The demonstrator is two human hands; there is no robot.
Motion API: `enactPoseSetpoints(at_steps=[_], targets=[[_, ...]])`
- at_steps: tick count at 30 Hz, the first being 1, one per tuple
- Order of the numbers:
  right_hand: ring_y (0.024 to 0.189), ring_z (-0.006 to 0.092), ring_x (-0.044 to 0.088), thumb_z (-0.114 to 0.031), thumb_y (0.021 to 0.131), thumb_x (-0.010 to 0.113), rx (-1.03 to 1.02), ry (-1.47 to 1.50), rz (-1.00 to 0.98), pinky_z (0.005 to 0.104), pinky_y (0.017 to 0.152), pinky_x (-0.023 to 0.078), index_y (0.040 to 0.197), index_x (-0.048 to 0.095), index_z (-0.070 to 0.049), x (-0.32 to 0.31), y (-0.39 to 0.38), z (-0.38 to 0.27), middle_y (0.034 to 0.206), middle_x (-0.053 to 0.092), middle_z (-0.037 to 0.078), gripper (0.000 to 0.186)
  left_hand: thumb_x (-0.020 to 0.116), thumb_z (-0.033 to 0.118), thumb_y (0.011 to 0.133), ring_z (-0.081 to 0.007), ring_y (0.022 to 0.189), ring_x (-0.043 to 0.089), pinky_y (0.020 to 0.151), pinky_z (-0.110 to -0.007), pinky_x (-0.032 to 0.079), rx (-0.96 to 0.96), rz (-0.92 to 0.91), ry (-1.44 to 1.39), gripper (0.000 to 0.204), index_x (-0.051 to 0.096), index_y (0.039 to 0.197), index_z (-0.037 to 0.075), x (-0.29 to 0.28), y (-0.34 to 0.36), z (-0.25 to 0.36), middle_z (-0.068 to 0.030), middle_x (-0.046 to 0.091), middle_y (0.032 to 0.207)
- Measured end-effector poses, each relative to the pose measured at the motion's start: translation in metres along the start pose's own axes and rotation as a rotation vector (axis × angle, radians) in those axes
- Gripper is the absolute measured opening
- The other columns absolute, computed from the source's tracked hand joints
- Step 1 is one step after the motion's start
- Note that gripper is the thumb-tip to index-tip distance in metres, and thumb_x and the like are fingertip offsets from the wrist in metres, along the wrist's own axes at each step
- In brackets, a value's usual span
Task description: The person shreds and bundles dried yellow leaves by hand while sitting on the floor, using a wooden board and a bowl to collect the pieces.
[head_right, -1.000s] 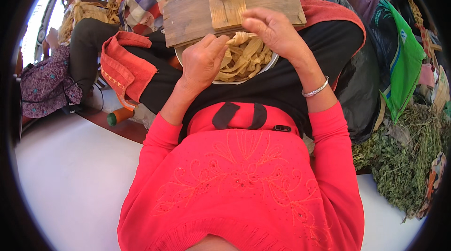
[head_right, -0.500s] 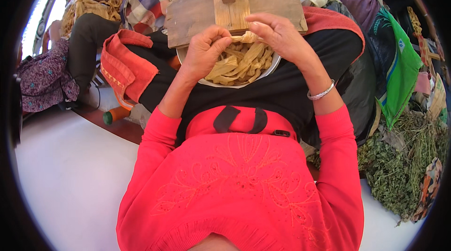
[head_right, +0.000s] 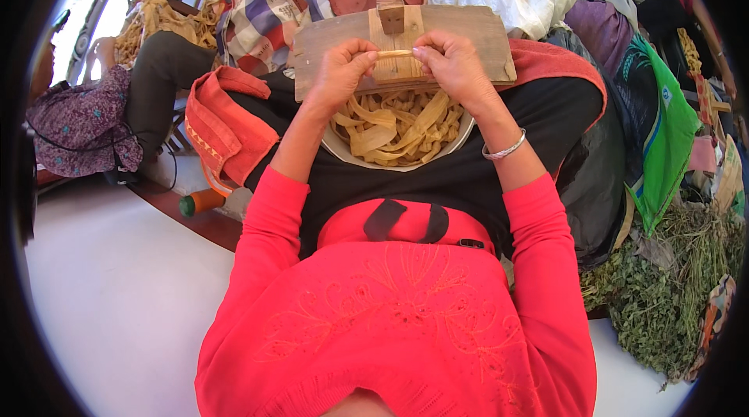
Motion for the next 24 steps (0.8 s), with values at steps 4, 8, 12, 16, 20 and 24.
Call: enactPoseSetpoints(at_steps=[4, 8, 12, 16, 20, 24], targets=[[0.061, 0.0144, 0.056, -0.009, 0.084, 0.062, -0.180, -0.241, 0.048, 0.0287, 0.058, 0.046, 0.086, 0.063, 0.000, 0.003, 0.007, 0.000, 0.068, 0.060, 0.006, 0.009, 0.059, 0.009, 0.088, -0.0079, 0.065, 0.050, 0.059, -0.024, 0.042, 0.072, 0.043, 0.159, 0.010, 0.060, 0.090, 0.000, -0.001, 0.011, -0.007, 0.0016, 0.055, 0.070], [0.073, 0.0313, 0.060, -0.009, 0.080, 0.060, -0.391, -0.604, 0.158, 0.0373, 0.067, 0.047, 0.085, 0.063, 0.000, -0.001, -0.005, -0.008, 0.079, 0.062, 0.015, 0.010, 0.059, 0.008, 0.086, -0.0105, 0.066, 0.052, 0.062, -0.027, 0.044, 0.218, 0.170, 0.612, 0.010, 0.058, 0.088, -0.002, -0.011, 0.004, 0.011, -0.0012, 0.057, 0.070], [0.079, 0.0311, 0.060, -0.010, 0.081, 0.061, -0.675, -0.708, 0.238, 0.0395, 0.071, 0.047, 0.084, 0.064, -0.004, 0.018, -0.040, -0.051, 0.086, 0.064, 0.012, 0.007, 0.057, 0.008, 0.087, -0.0104, 0.066, 0.054, 0.061, -0.027, 0.045, 0.146, 0.120, 0.355, 0.010, 0.057, 0.088, -0.001, 0.003, -0.023, 0.009, -0.0021, 0.059, 0.072], [0.075, 0.0289, 0.061, -0.014, 0.082, 0.062, -0.657, -0.697, 0.256, 0.0397, 0.068, 0.046, 0.082, 0.062, -0.008, 0.043, -0.055, -0.069, 0.080, 0.064, 0.008, 0.006, 0.055, 0.014, 0.092, -0.0130, 0.059, 0.055, 0.055, -0.026, 0.046, -0.086, -0.041, -0.337, 0.011, 0.055, 0.091, 0.003, 0.056, -0.047, 0.000, -0.0035, 0.057, 0.068], [0.060, 0.0380, 0.057, -0.026, 0.087, 0.062, -0.442, -0.683, 0.251, 0.0434, 0.050, 0.043, 0.072, 0.057, -0.008, 0.012, -0.042, -0.052, 0.061, 0.056, 0.016, 0.023, 0.052, 0.017, 0.095, -0.0077, 0.055, 0.047, 0.050, -0.022, 0.042, -0.405, -0.349, -0.770, 0.018, 0.054, 0.107, 0.004, 0.084, -0.081, 0.018, 0.0007, 0.050, 0.066], [0.062, 0.0389, 0.058, -0.029, 0.086, 0.063, -0.375, -0.799, 0.156, 0.0435, 0.049, 0.043, 0.067, 0.057, -0.004, -0.018, -0.048, -0.049, 0.063, 0.057, 0.018, 0.032, 0.053, 0.020, 0.095, -0.0045, 0.054, 0.039, 0.049, -0.020, 0.036, -0.348, -0.401, -0.343, 0.030, 0.057, 0.118, 0.002, 0.052, -0.085, 0.025, 0.0041, 0.047, 0.069]])
Point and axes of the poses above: each hand's wrist, its own y-axis towards the middle knuckle, its own x-axis out of the palm, z = x × y, the point moved 6 cm from there along y, towards the middle knuckle
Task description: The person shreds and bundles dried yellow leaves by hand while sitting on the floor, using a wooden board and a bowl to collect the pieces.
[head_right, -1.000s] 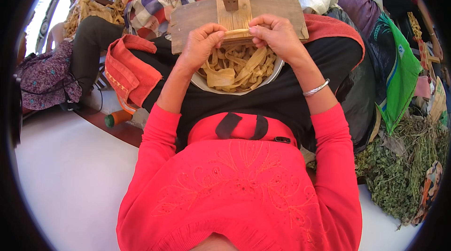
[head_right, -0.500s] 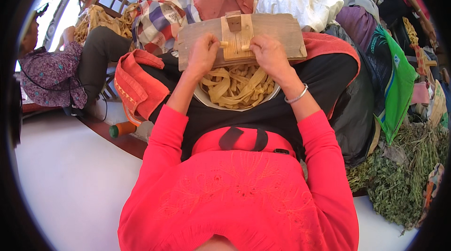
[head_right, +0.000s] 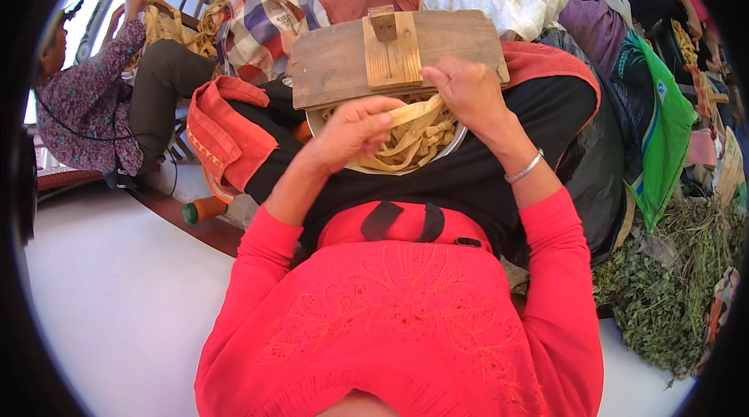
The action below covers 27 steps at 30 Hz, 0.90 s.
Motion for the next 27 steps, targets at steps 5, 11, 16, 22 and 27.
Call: enactPoseSetpoints(at_steps=[5, 11, 16, 22, 27], targets=[[0.054, 0.0061, 0.048, -0.013, 0.090, 0.055, 0.144, 0.705, -0.554, 0.0251, 0.050, 0.041, 0.085, 0.068, -0.002, 0.014, -0.057, -0.067, 0.058, 0.052, 0.003, 0.017, 0.051, 0.026, 0.095, -0.0101, 0.065, 0.054, 0.056, -0.027, 0.043, 0.459, 0.237, 0.880, 0.033, 0.065, 0.086, -0.003, 0.002, -0.005, 0.071, -0.0046, 0.062, 0.074], [0.054, 0.0043, 0.047, -0.009, 0.091, 0.057, 0.326, 1.127, -0.099, 0.0209, 0.049, 0.037, 0.106, 0.066, 0.003, -0.011, -0.029, -0.069, 0.065, 0.056, -0.002, 0.020, 0.046, 0.026, 0.098, -0.0050, 0.062, 0.043, 0.055, -0.022, 0.035, 0.484, 0.140, 0.169, 0.029, 0.060, 0.102, 0.001, 0.029, -0.006, 0.044, 0.0017, 0.049, 0.067], [0.057, 0.0178, 0.061, -0.014, 0.091, 0.056, 0.019, 0.468, 0.288, 0.0296, 0.050, 0.044, 0.104, 0.068, -0.010, 0.019, -0.011, -0.029, 0.067, 0.064, 0.008, 0.019, 0.051, 0.015, 0.095, -0.0019, 0.054, 0.033, 0.047, -0.018, 0.026, 0.302, 0.086, -0.239, 0.029, 0.048, 0.122, 0.005, 0.038, 0.016, 0.015, 0.0062, 0.039, 0.063], [0.060, 0.0310, 0.060, -0.019, 0.087, 0.057, 0.055, 0.011, 0.213, 0.0367, 0.049, 0.044, 0.084, 0.065, -0.013, 0.020, -0.020, -0.019, 0.064, 0.059, 0.010, 0.010, 0.053, 0.012, 0.093, -0.0022, 0.050, 0.033, 0.043, -0.018, 0.024, 0.121, 0.130, -0.097, 0.016, 0.055, 0.108, 0.008, 0.010, 0.039, -0.017, 0.0061, 0.042, 0.065], [0.067, 0.0299, 0.061, -0.022, 0.087, 0.058, 0.183, 0.073, 0.033, 0.0360, 0.054, 0.045, 0.079, 0.062, -0.009, 0.036, -0.033, -0.004, 0.072, 0.060, 0.012, 0.016, 0.058, 0.008, 0.085, -0.0291, 0.066, 0.061, 0.058, -0.036, 0.047, 0.592, 0.534, 1.092, 0.010, 0.058, 0.094, 0.004, 0.005, 0.020, 0.006, -0.0137, 0.058, 0.072]])
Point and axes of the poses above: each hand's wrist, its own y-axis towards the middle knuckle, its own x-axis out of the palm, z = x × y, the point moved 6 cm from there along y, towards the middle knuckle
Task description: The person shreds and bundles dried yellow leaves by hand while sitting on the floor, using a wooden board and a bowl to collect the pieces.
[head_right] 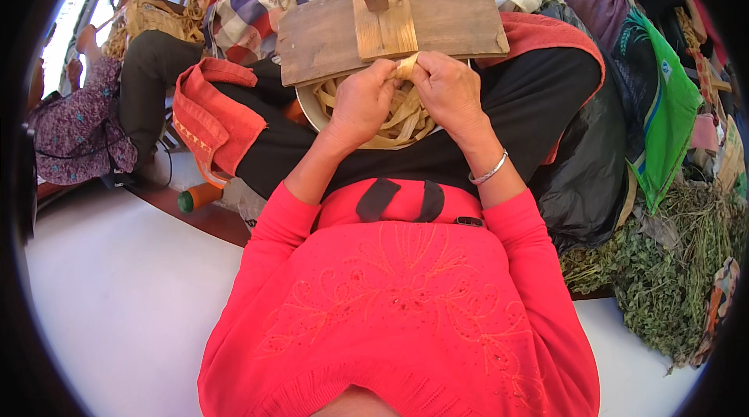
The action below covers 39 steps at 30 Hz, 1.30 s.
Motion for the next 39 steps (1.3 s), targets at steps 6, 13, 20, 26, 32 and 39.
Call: enactPoseSetpoints(at_steps=[6, 13, 20, 26, 32, 39], targets=[[0.081, 0.0126, 0.060, -0.033, 0.094, 0.055, 0.607, 1.033, -0.434, 0.0265, 0.072, 0.046, 0.095, 0.066, -0.003, 0.060, -0.037, 0.040, 0.087, 0.064, 0.000, 0.032, 0.056, 0.004, 0.080, -0.0289, 0.080, 0.063, 0.061, -0.037, 0.049, 0.196, 0.098, 0.070, 0.024, 0.059, 0.103, 0.006, 0.003, -0.015, 0.011, -0.0080, 0.063, 0.089], [0.098, 0.0128, 0.057, -0.020, 0.093, 0.056, 0.631, 1.725, -0.476, 0.0273, 0.080, 0.047, 0.110, 0.061, -0.007, 0.063, -0.035, 0.024, 0.108, 0.061, 0.003, 0.022, 0.062, 0.005, 0.082, -0.0313, 0.089, 0.061, 0.074, -0.034, 0.049, 0.152, 0.061, -0.232, 0.035, 0.057, 0.116, 0.005, 0.006, -0.011, 0.007, -0.0122, 0.059, 0.103], [0.097, 0.0206, 0.057, 0.007, 0.079, 0.057, 0.081, 0.659, 0.064, 0.0307, 0.083, 0.046, 0.090, 0.064, 0.005, 0.021, -0.008, 0.011, 0.114, 0.057, 0.011, 0.013, 0.061, 0.016, 0.084, -0.0350, 0.079, 0.058, 0.068, -0.040, 0.047, -0.080, -0.034, -0.051, 0.022, 0.056, 0.099, 0.001, -0.004, 0.016, 0.021, -0.0155, 0.059, 0.091], [0.090, 0.0155, 0.055, 0.005, 0.079, 0.061, 0.062, 0.690, 0.211, 0.0249, 0.078, 0.044, 0.084, 0.065, 0.006, -0.006, -0.002, 0.000, 0.109, 0.056, 0.010, 0.006, 0.053, 0.014, 0.090, -0.0217, 0.066, 0.055, 0.062, -0.035, 0.045, -0.431, -0.065, -0.623, 0.014, 0.054, 0.094, 0.002, 0.024, 0.011, -0.022, -0.0086, 0.054, 0.072], [0.101, 0.0121, 0.053, -0.002, 0.087, 0.060, 0.200, 1.163, 0.078, 0.0247, 0.090, 0.042, 0.110, 0.063, 0.001, 0.012, -0.010, 0.021, 0.122, 0.050, 0.004, 0.023, 0.053, 0.012, 0.093, -0.0102, 0.062, 0.054, 0.056, -0.025, 0.045, -0.273, -0.046, -0.665, 0.010, 0.054, 0.093, 0.002, 0.002, -0.041, -0.029, -0.0007, 0.057, 0.074], [0.083, 0.0128, 0.057, -0.018, 0.085, 0.067, 0.054, 0.664, -0.155, 0.0235, 0.079, 0.046, 0.122, 0.055, -0.002, -0.023, 0.020, 0.010, 0.101, 0.059, 0.008, 0.042, 0.063, 0.004, 0.081, -0.0346, 0.071, 0.060, 0.058, -0.038, 0.046, 0.167, -0.024, 0.029, 0.015, 0.055, 0.093, 0.005, -0.038, -0.014, 0.009, -0.0154, 0.060, 0.077]])
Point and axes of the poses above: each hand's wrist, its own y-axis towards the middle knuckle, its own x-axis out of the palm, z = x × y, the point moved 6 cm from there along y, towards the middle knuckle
